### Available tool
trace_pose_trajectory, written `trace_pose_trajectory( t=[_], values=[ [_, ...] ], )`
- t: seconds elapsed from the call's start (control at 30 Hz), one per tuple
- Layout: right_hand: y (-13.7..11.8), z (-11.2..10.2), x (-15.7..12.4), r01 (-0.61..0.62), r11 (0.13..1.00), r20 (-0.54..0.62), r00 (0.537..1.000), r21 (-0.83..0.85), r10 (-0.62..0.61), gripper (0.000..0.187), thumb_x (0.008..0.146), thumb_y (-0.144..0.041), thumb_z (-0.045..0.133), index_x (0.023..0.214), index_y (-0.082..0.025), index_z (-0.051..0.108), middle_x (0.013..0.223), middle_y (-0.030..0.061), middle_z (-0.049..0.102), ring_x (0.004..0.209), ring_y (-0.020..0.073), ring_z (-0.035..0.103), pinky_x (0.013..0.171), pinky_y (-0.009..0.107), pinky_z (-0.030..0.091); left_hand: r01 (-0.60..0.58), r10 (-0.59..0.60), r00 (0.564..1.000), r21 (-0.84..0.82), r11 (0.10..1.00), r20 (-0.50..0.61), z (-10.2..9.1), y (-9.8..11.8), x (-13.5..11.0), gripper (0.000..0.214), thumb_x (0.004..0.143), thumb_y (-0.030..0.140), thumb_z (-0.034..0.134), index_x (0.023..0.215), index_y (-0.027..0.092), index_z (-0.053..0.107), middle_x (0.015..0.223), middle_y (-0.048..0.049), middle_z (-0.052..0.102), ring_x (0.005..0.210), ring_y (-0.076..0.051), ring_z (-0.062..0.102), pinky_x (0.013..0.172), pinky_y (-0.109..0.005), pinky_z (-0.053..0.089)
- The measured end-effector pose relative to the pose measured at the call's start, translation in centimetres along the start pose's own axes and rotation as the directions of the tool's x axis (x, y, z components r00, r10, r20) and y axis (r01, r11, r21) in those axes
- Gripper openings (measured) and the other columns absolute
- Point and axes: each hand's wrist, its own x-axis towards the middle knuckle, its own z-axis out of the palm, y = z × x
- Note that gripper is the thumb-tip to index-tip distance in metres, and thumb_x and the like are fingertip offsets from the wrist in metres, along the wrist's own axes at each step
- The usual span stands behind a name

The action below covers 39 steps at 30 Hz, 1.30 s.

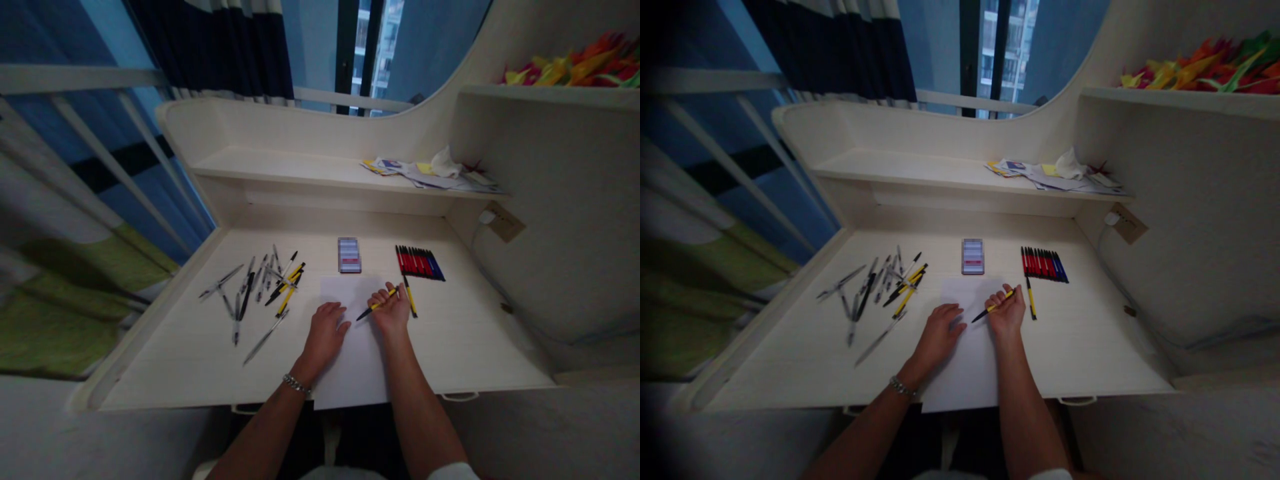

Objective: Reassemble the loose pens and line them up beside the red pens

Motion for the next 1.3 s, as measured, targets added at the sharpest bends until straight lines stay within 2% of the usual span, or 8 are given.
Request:
trace_pose_trajectory(
  t=[0.1,0.3,0.43,0.53,0.6,0.87,1.1,1.3],
  values=[
    [0.5,1.0,-0.5,0.074,0.997,-0.038,0.997,0.006,-0.074,0.025,0.083,-0.049,0.053,0.078,-0.024,0.058,0.056,-0.0045,0.046,0.051,0.0114,0.048,0.053,0.027,0.047,0.119,-0.110,0.993,-0.363,0.924,0.043,0.5,1.1,-0.1,0.038,0.074,0.031,0.070,0.110,0.020,0.066,0.107,-0.0088,0.069,0.098,-0.024,0.063,0.089,-0.040,0.047],
    [0.4,0.4,-3.4,0.157,0.967,-0.063,0.983,-0.201,-0.173,0.024,0.074,-0.043,0.068,0.082,-0.021,0.064,0.084,0.0047,0.066,0.079,0.0173,0.062,0.072,0.034,0.053,0.312,-0.378,0.917,-0.822,0.476,0.129,1.0,2.0,0.3,0.035,0.068,0.042,0.074,0.091,0.015,0.070,0.077,-0.0056,0.070,0.071,-0.016,0.064,0.070,-0.029,0.050],
    [-1.6,-1.9,-6.1,0.147,0.702,-0.007,0.977,-0.697,-0.212,0.024,0.068,-0.039,0.074,0.083,-0.020,0.070,0.078,0.0040,0.068,0.070,0.0179,0.062,0.064,0.031,0.051,0.303,-0.454,0.877,-0.916,0.262,0.160,0.6,2.1,1.0,0.036,0.064,0.043,0.077,0.086,0.015,0.069,0.076,-0.0036,0.066,0.068,-0.011,0.060,0.070,-0.026,0.049],
    [-3.4,-3.0,-7.8,0.241,0.362,0.189,0.967,-0.900,-0.173,0.016,0.069,-0.035,0.073,0.080,-0.024,0.074,0.084,0.0050,0.071,0.076,0.0208,0.063,0.068,0.033,0.050,0.322,-0.432,0.883,-0.908,0.268,0.186,0.6,2.7,1.5,0.035,0.064,0.042,0.078,0.082,0.014,0.069,0.072,-0.0023,0.064,0.065,-0.010,0.057,0.068,-0.024,0.048],
    [-4.2,-3.3,-8.8,0.299,0.239,0.269,0.951,-0.924,-0.152,0.012,0.070,-0.034,0.072,0.080,-0.027,0.075,0.085,0.0047,0.072,0.074,0.0212,0.063,0.067,0.034,0.049,0.344,-0.406,0.890,-0.891,0.297,0.209,1.0,3.2,1.7,0.034,0.064,0.042,0.077,0.081,0.014,0.070,0.070,-0.0016,0.062,0.064,-0.009,0.056,0.067,-0.023,0.047],
    [-5.5,-4.1,-10.2,0.375,-0.011,0.372,0.913,-0.927,-0.168,0.014,0.074,-0.035,0.068,0.086,-0.030,0.075,0.079,0.0039,0.072,0.066,0.0211,0.063,0.064,0.034,0.049,0.388,-0.329,0.904,-0.849,0.359,0.274,2.2,5.4,1.8,0.039,0.068,0.045,0.073,0.090,0.013,0.071,0.074,-0.0054,0.067,0.066,-0.012,0.060,0.064,-0.025,0.047],
    [-9.9,-7.9,-3.8,0.066,-0.221,0.163,0.874,-0.973,-0.458,0.033,0.081,-0.044,0.054,0.095,-0.021,0.073,0.091,0.0067,0.073,0.081,0.0226,0.067,0.077,0.033,0.048,0.421,-0.323,0.903,-0.734,0.534,0.283,1.8,5.0,0.1,0.040,0.067,0.036,0.075,0.099,0.014,0.071,0.086,-0.0091,0.072,0.075,-0.017,0.065,0.072,-0.029,0.049],
    [-10.0,-9.9,-0.4,-0.078,-0.349,0.110,0.866,-0.934,-0.488,0.031,0.082,-0.038,0.052,0.094,-0.019,0.074,0.088,0.0083,0.073,0.081,0.0224,0.066,0.072,0.029,0.045,0.404,-0.293,0.914,-0.693,0.596,0.281,1.9,4.4,-1.8,0.036,0.067,0.036,0.076,0.096,0.016,0.072,0.090,-0.0098,0.072,0.082,-0.020,0.066,0.076,-0.031,0.050]
  ],
)
